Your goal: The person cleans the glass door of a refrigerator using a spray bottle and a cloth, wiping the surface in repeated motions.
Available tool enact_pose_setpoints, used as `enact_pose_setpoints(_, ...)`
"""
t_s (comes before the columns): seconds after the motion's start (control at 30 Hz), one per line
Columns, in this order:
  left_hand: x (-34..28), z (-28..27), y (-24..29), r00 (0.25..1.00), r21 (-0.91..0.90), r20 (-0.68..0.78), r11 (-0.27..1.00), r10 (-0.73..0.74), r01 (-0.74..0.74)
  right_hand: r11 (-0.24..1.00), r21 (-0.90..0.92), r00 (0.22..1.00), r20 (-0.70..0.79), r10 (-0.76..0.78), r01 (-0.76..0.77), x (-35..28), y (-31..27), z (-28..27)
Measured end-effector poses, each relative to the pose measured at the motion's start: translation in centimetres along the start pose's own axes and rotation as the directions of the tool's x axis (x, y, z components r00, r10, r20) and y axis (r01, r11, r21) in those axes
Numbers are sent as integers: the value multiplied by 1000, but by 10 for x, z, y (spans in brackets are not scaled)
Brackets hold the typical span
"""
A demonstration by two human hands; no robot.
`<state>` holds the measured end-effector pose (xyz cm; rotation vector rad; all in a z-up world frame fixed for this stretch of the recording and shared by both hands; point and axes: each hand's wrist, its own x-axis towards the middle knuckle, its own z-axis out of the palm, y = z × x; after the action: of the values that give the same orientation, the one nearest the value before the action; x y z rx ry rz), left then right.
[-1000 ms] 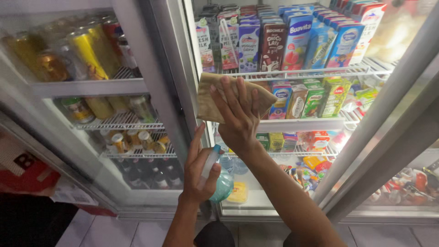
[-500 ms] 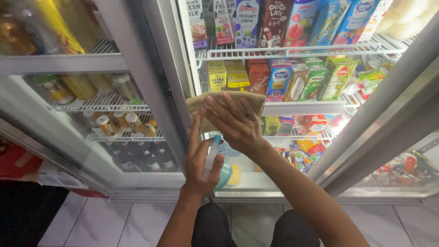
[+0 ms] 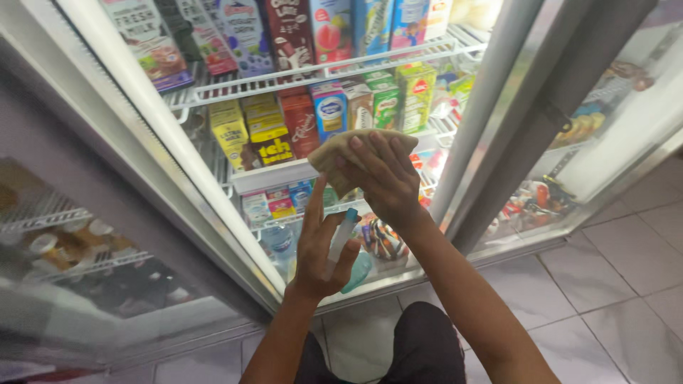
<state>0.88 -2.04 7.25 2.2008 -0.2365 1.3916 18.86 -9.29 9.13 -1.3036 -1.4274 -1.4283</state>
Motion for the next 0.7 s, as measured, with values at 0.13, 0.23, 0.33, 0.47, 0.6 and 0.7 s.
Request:
enact_pose_setpoints(0.13, 12, 27, 0, 1000, -125, 5, 992, 21, -20, 994, -59, 992, -90, 89, -95, -17, 45, -26)
enact_pose_setpoints(0.23, 17, 41, 3, 999, -140, 32, 990, 14, -10, 972, -105, 968, -156, 195, -212, -30, 71, -44)
enact_pose_setpoints(0.33, 23, 51, 4, 998, -117, 56, 993, 19, -12, 947, -97, 931, -242, 275, -305, -36, 89, -52)
enact_pose_setpoints(0.47, 29, 67, 7, 998, -113, 33, 992, 61, -57, 906, -75, 895, -210, 394, -417, -51, 92, -56)
enact_pose_setpoints(0.6, 36, 78, 9, 929, -172, 212, 924, -303, 341, 885, 20, 865, -203, 459, -465, -71, 87, -58)
enact_pose_setpoints(0.7, 46, 86, 14, 984, -224, 105, 961, -144, 165, 856, 67, 840, -166, 516, -513, -84, 86, -66)
